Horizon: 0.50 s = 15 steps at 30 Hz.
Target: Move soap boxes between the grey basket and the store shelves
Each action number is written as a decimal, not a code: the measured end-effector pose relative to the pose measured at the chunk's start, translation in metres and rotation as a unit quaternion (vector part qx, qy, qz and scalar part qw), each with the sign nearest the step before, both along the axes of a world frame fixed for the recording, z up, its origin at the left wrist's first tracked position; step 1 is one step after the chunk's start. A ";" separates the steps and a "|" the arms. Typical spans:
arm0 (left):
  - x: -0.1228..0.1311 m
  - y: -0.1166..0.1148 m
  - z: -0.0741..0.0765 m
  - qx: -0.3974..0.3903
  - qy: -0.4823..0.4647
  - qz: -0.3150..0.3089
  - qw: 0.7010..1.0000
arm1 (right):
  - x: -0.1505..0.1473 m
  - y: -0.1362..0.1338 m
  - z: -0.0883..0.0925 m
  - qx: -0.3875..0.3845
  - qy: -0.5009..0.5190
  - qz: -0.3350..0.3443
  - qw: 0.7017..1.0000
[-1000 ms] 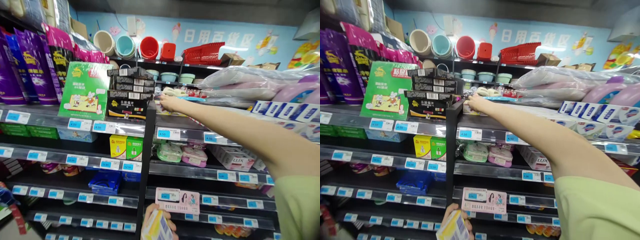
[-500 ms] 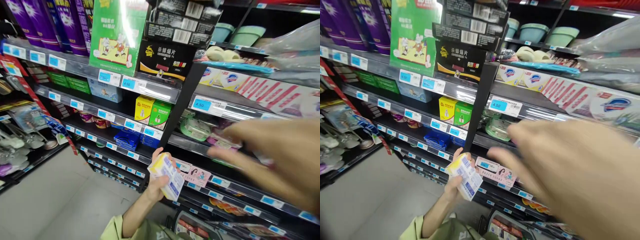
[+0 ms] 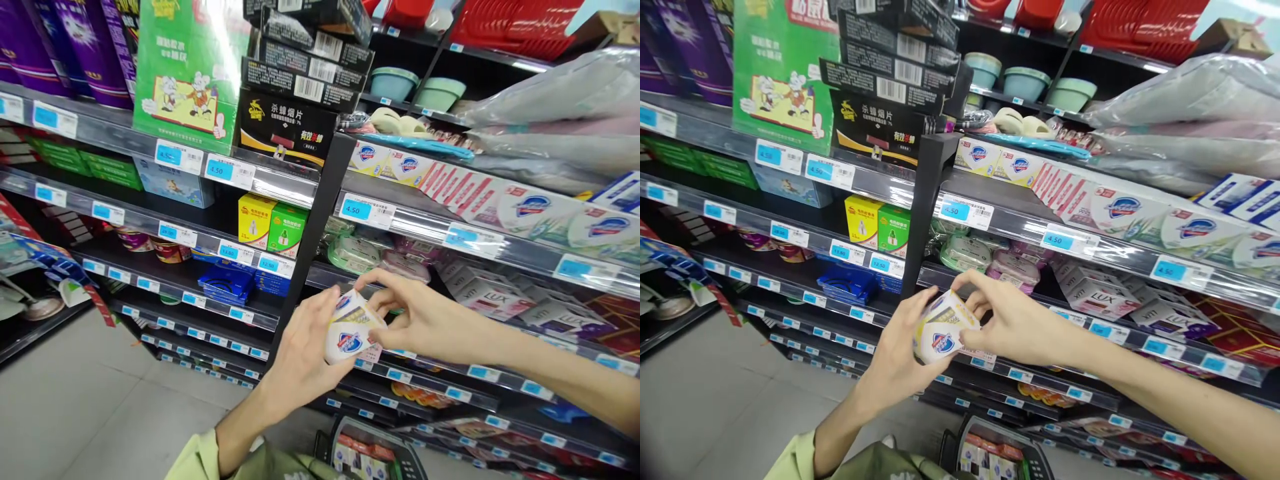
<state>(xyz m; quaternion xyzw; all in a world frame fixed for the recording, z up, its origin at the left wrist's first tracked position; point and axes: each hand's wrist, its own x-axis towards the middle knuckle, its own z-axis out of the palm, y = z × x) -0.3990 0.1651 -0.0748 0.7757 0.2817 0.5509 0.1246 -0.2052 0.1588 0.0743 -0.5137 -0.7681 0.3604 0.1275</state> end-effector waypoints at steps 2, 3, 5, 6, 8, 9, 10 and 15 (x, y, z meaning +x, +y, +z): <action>-0.009 -0.003 0.002 -0.013 -0.035 0.021 0.999 | 0.006 0.004 0.007 -0.021 0.041 -0.014 0.999; -0.013 -0.004 0.003 -0.008 -0.054 0.026 0.998 | 0.008 0.006 0.010 -0.031 0.057 -0.019 0.998; -0.014 -0.005 0.002 0.020 -0.091 0.034 0.995 | 0.008 0.008 0.014 -0.036 0.086 -0.031 0.995; -0.012 -0.005 0.001 0.032 -0.113 0.041 0.992 | 0.006 0.009 0.015 -0.027 0.102 -0.037 0.994; -0.005 -0.004 -0.001 0.041 -0.167 0.063 0.983 | -0.004 0.006 0.010 0.004 0.149 -0.060 0.987; -0.001 -0.003 -0.001 0.047 -0.196 0.077 0.976 | -0.011 0.003 0.006 0.017 0.182 -0.072 0.980; 0.004 -0.002 -0.001 0.059 -0.225 0.089 0.968 | -0.018 -0.001 0.000 0.022 0.220 -0.082 0.972; 0.023 0.004 0.006 0.115 -0.328 0.129 0.929 | -0.045 -0.012 -0.015 -0.004 0.334 -0.083 0.939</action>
